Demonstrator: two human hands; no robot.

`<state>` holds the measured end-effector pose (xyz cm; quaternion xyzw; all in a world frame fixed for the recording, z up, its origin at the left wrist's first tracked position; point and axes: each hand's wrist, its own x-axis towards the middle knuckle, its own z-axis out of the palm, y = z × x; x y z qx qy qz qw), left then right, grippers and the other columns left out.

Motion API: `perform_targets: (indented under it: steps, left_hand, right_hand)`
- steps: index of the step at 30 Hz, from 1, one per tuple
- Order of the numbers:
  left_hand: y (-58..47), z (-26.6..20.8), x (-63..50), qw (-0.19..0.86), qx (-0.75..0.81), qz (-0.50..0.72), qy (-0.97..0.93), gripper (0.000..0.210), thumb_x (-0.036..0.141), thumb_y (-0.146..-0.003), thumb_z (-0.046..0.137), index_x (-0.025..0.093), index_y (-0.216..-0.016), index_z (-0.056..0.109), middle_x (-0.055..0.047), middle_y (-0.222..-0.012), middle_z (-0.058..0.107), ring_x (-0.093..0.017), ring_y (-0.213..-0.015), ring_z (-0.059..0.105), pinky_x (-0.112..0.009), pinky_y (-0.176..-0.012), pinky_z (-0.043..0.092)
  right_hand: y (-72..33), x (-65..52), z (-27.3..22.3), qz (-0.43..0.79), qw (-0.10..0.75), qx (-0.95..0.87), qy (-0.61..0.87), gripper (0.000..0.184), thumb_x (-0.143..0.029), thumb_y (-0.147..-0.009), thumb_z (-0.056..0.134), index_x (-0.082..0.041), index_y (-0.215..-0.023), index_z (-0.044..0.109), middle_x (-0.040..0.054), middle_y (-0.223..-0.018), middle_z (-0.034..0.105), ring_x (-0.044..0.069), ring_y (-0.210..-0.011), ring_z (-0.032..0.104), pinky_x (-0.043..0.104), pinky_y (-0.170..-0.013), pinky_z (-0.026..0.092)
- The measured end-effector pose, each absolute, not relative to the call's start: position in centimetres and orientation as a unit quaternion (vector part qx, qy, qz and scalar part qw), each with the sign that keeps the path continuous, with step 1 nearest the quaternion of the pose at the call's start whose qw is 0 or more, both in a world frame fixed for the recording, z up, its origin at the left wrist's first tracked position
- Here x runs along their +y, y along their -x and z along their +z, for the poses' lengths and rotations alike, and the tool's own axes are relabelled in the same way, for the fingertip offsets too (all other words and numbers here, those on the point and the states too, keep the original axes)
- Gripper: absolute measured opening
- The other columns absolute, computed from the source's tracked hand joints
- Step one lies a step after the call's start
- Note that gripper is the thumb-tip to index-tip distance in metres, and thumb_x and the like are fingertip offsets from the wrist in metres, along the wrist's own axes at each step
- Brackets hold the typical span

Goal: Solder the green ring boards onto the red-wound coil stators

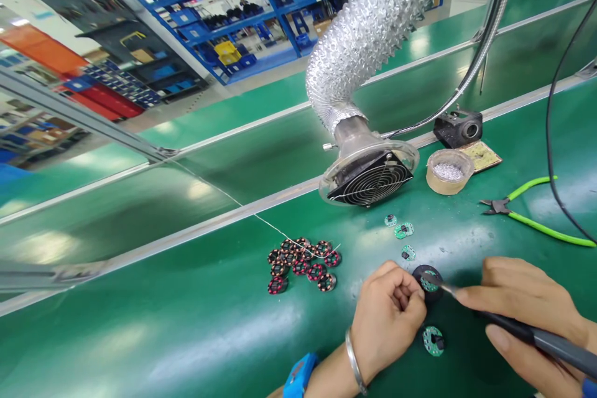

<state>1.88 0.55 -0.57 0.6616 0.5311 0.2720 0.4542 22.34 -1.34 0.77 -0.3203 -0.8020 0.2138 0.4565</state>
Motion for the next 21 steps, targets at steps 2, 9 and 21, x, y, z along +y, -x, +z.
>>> perform_targets:
  steps: [2,9,21]
  left_hand:
    - [-1.9,-0.6,0.6,0.453,0.535,0.272,-0.660,0.014,0.004,-0.067,0.052,0.015,-0.061,0.059,0.002,-0.064,0.050,-0.006,-0.048,0.042,-0.017,-0.045,0.034]
    - [-1.9,-0.7,0.6,0.455,0.538,0.271,-0.656,0.014,0.004,-0.067,0.052,0.014,-0.062,0.060,0.002,-0.064,0.051,-0.005,-0.047,0.042,-0.016,-0.044,0.034]
    - [-1.9,-0.6,0.5,0.452,0.540,0.269,-0.657,0.014,0.004,-0.067,0.053,0.015,-0.061,0.060,0.002,-0.064,0.051,-0.005,-0.047,0.042,-0.016,-0.045,0.035]
  right_hand:
    - [-22.6,-1.6,1.3,0.230,0.443,-0.806,0.318,0.030,-0.013,-0.081,0.048,-0.019,-0.109,0.058,0.0018,-0.061,0.054,0.019,-0.050,0.050,0.035,-0.048,0.038]
    - [-22.5,-1.5,2.2,0.236,0.421,-0.814,0.324,0.020,-0.013,-0.085,0.046,-0.020,-0.101,0.055,0.0019,-0.059,0.055,0.019,-0.050,0.053,0.034,-0.048,0.042]
    - [-21.9,-1.5,1.9,0.245,0.431,-0.806,0.322,0.020,-0.015,-0.087,0.043,-0.020,-0.101,0.055,0.0009,-0.056,0.051,0.018,-0.046,0.049,0.034,-0.046,0.037]
